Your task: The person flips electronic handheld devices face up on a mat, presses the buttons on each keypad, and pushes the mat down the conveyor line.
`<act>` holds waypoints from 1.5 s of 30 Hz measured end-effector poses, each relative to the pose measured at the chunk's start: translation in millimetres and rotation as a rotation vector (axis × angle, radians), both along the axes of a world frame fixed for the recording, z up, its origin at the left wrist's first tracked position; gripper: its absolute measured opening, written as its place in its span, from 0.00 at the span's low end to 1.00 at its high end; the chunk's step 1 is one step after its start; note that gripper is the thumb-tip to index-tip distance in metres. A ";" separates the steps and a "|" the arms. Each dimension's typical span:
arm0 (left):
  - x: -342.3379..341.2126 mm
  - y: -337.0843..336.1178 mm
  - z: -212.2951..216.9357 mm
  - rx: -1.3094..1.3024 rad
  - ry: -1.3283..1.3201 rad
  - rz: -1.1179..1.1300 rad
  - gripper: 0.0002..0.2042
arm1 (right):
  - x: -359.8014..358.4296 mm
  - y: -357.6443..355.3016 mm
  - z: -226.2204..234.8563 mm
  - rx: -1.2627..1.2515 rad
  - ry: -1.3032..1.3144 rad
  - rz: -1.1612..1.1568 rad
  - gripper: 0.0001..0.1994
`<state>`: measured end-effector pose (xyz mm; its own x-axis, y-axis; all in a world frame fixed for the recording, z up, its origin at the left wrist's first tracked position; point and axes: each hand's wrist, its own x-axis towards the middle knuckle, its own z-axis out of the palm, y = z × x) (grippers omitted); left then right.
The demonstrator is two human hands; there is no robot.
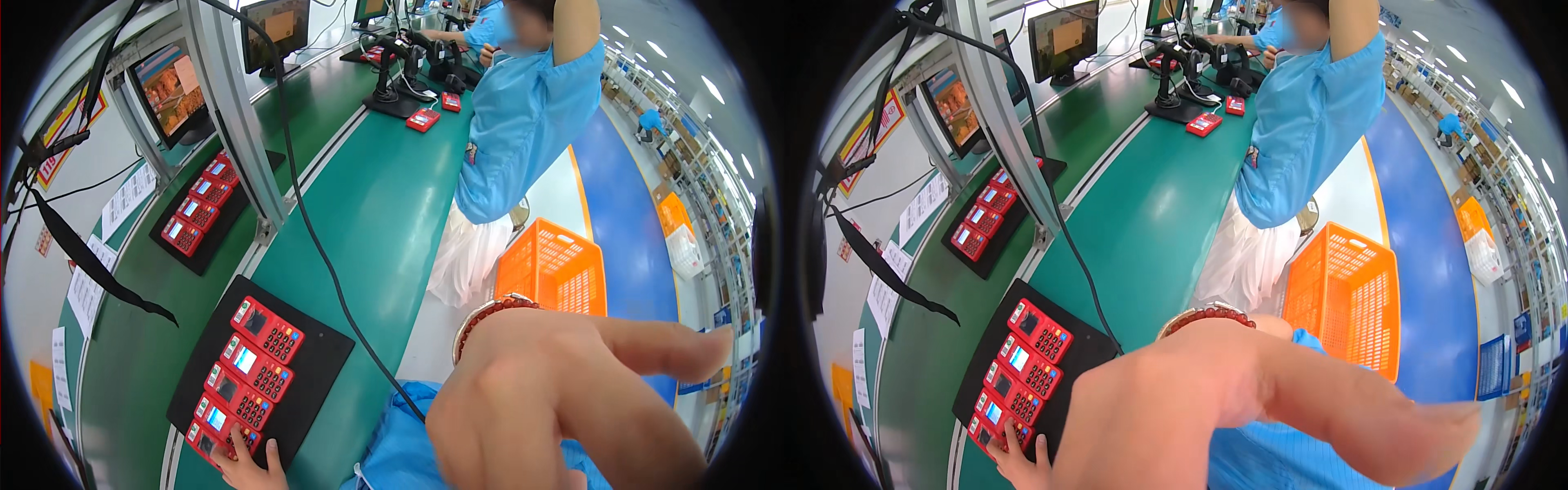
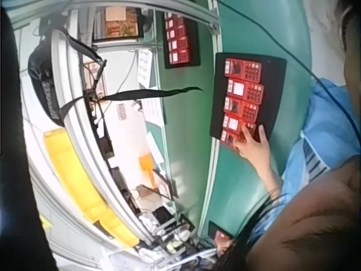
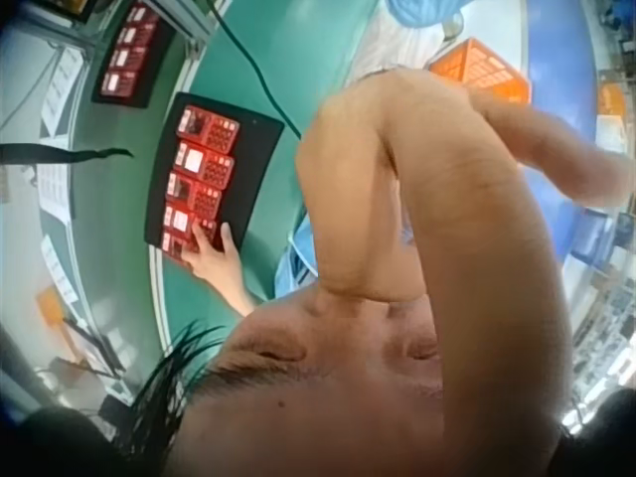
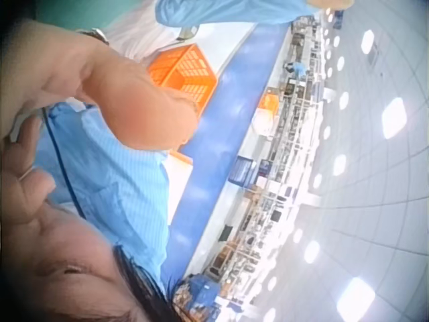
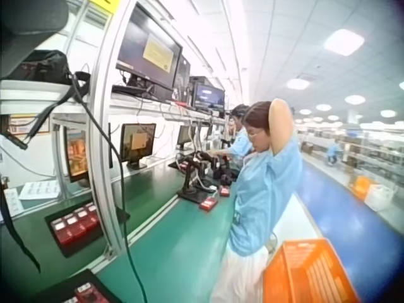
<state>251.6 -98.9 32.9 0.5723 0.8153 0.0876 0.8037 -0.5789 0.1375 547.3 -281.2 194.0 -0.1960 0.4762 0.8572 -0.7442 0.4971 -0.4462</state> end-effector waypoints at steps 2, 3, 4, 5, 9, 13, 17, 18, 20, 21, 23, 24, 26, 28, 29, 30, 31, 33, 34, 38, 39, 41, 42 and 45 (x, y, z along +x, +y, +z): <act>2.2 1.1 0.1 0.014 0.006 -0.018 0.32 | -1.1 0.3 3.4 -0.004 -0.007 -0.016 0.26; 3.6 0.9 0.9 0.012 0.004 -0.021 0.32 | -1.7 -0.3 3.0 -0.008 -0.012 -0.021 0.26; 4.3 0.4 1.5 0.010 0.003 -0.023 0.32 | -2.5 -0.9 3.1 -0.007 -0.014 -0.031 0.25; 4.7 0.4 1.4 0.009 0.004 -0.027 0.32 | -2.4 -1.2 4.8 -0.005 -0.016 -0.032 0.25; 4.0 1.7 -0.8 0.047 -0.014 -0.052 0.31 | -2.7 2.4 3.6 0.004 -0.034 -0.035 0.24; 2.5 7.2 -1.7 0.013 0.070 -0.036 0.35 | -1.0 7.7 3.0 0.012 -0.050 -0.026 0.22; 2.3 6.0 1.0 0.051 0.057 -0.054 0.33 | -0.1 10.0 3.6 0.003 -0.078 -0.038 0.21; 0.1 5.4 1.3 0.052 0.065 -0.048 0.34 | 0.7 13.0 2.4 0.007 -0.082 -0.036 0.21; 4.6 7.5 1.4 0.051 0.064 -0.061 0.34 | 4.6 18.2 3.7 -0.007 -0.096 -0.046 0.20; 5.9 7.2 3.6 0.051 0.064 -0.060 0.33 | 7.3 21.3 2.3 -0.014 -0.109 -0.043 0.20; 12.1 4.3 0.0 0.049 0.061 -0.055 0.32 | 12.3 28.0 -0.4 -0.046 -0.135 -0.070 0.19; 11.4 2.8 -6.4 -0.119 -0.262 0.064 0.31 | 17.4 38.3 -5.3 -0.073 -0.139 -0.087 0.19; 9.2 7.4 3.2 -0.118 0.004 0.019 0.33 | 29.6 45.0 -9.3 -0.174 -0.185 -0.250 0.18; 1.1 7.1 -8.7 -0.047 -0.167 -0.010 0.34 | 42.1 51.2 -19.0 -0.358 -0.269 -0.579 0.18; 6.6 4.1 -1.6 -0.112 -0.131 0.053 0.33 | 49.2 50.8 -29.2 -0.498 -0.339 -0.832 0.17; 7.5 3.1 0.9 -0.071 -0.151 0.048 0.32 | 56.3 51.4 -42.6 -0.644 -0.383 -1.071 0.17; 9.5 3.5 5.3 -0.090 -0.167 0.038 0.31 | 57.8 48.0 -61.0 -0.801 -0.403 -1.366 0.15; 12.2 4.0 6.2 -0.110 -0.150 0.057 0.30 | 76.5 28.1 -125.5 -1.051 -0.157 -1.553 0.13; 8.2 6.2 4.2 -0.117 -0.141 0.059 0.30 | 71.2 18.2 -155.4 -1.052 -0.035 -1.409 0.14; 3.8 9.4 -0.7 -0.080 -0.130 0.077 0.30 | -1.1 -20.2 -220.6 -1.116 -0.543 -1.336 0.10; 4.9 10.2 -1.3 -0.086 -0.132 0.059 0.30 | -21.8 -16.2 -219.9 -0.986 -0.804 -1.349 0.06; -1.7 8.5 -4.4 -0.076 -0.114 0.078 0.30 | -52.3 12.9 -184.9 -0.722 -0.966 -0.948 0.05; 3.4 8.9 -5.7 -0.090 -0.121 0.058 0.30 | -63.0 25.0 -173.6 -0.547 -1.032 -0.955 0.07; -3.8 7.5 -7.1 -0.120 -0.124 0.060 0.31 | -79.7 88.9 -171.9 -0.033 -0.996 -1.080 0.12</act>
<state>247.8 -91.4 25.9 0.5135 0.8563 0.0549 0.8086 -0.5043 0.3029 467.6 -192.2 22.1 -0.2306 0.7882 0.5706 0.5890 0.5798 -0.5630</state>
